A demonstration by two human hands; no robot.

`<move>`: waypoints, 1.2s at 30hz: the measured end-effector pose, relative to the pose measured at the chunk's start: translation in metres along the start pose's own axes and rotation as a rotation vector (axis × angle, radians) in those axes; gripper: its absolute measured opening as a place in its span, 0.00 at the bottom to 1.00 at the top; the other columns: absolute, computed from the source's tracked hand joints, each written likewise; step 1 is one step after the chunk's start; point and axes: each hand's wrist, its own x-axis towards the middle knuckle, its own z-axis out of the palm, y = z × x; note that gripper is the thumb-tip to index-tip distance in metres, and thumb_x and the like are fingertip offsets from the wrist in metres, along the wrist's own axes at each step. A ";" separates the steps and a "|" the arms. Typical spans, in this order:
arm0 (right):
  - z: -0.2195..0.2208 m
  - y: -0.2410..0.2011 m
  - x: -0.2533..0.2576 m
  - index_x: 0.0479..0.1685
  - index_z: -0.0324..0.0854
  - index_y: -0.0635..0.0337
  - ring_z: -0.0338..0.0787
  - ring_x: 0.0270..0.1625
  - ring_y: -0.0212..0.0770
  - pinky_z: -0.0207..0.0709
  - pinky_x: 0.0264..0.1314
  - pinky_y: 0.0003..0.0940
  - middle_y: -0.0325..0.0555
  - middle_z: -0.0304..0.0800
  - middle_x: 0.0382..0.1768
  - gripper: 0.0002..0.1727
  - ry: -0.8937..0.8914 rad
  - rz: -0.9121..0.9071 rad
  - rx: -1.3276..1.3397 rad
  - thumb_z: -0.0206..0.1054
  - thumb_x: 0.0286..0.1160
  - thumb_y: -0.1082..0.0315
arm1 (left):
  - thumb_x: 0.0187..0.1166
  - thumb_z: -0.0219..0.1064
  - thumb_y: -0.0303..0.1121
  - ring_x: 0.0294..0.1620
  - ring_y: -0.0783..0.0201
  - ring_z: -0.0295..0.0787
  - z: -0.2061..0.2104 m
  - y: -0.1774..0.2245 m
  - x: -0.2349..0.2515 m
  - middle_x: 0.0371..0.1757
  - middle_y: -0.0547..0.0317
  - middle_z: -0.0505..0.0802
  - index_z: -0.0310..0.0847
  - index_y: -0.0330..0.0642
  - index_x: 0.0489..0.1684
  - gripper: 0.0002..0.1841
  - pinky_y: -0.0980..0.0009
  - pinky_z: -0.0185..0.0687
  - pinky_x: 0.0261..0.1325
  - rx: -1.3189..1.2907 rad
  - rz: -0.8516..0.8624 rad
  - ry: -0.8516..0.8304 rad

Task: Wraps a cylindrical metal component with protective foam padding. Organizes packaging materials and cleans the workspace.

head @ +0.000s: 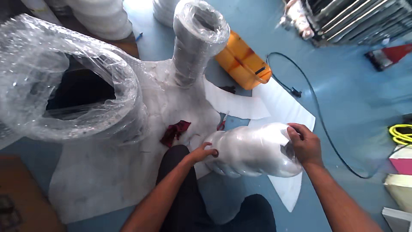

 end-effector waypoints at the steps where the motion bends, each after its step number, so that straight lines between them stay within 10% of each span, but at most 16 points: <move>1: 0.000 -0.002 0.000 0.65 0.82 0.68 0.91 0.56 0.61 0.79 0.61 0.65 0.66 0.90 0.55 0.24 -0.005 -0.003 -0.014 0.56 0.89 0.55 | 0.80 0.70 0.49 0.79 0.38 0.75 0.014 -0.004 -0.007 0.81 0.34 0.76 0.53 0.48 0.93 0.42 0.40 0.70 0.78 -0.030 0.000 -0.001; 7: 0.001 -0.002 -0.003 0.64 0.82 0.69 0.90 0.57 0.63 0.78 0.62 0.66 0.68 0.89 0.56 0.24 0.006 -0.030 -0.043 0.54 0.90 0.56 | 0.71 0.75 0.55 0.83 0.39 0.71 0.080 -0.027 -0.028 0.84 0.32 0.72 0.33 0.54 0.98 0.57 0.40 0.68 0.82 -0.081 -0.026 0.056; 21: 0.005 -0.003 0.003 0.62 0.82 0.69 0.89 0.55 0.65 0.77 0.59 0.67 0.69 0.89 0.53 0.24 0.021 -0.029 -0.060 0.53 0.91 0.56 | 0.68 0.78 0.49 0.80 0.38 0.73 0.129 -0.033 -0.037 0.82 0.28 0.71 0.41 0.51 0.96 0.56 0.43 0.73 0.78 -0.339 -0.075 0.180; 26: 0.006 -0.002 0.003 0.62 0.82 0.71 0.89 0.54 0.64 0.77 0.59 0.66 0.69 0.89 0.52 0.25 0.021 -0.053 -0.078 0.51 0.91 0.56 | 0.77 0.73 0.47 0.68 0.44 0.83 0.151 -0.039 -0.052 0.68 0.33 0.84 0.64 0.35 0.79 0.37 0.47 0.78 0.72 -0.359 -0.093 0.040; 32: 0.007 0.000 0.004 0.62 0.82 0.71 0.89 0.55 0.62 0.76 0.61 0.63 0.69 0.89 0.53 0.26 0.018 -0.049 -0.090 0.51 0.90 0.56 | 0.78 0.69 0.52 0.66 0.45 0.84 0.175 -0.038 -0.058 0.66 0.33 0.84 0.67 0.31 0.74 0.36 0.47 0.78 0.71 -0.254 -0.126 -0.186; 36: 0.006 -0.002 0.006 0.64 0.82 0.71 0.89 0.57 0.62 0.76 0.62 0.63 0.70 0.88 0.55 0.26 0.013 -0.039 -0.095 0.50 0.90 0.55 | 0.75 0.73 0.49 0.58 0.36 0.88 0.223 -0.046 -0.070 0.54 0.28 0.90 0.83 0.22 0.55 0.30 0.36 0.79 0.65 0.032 0.134 -0.410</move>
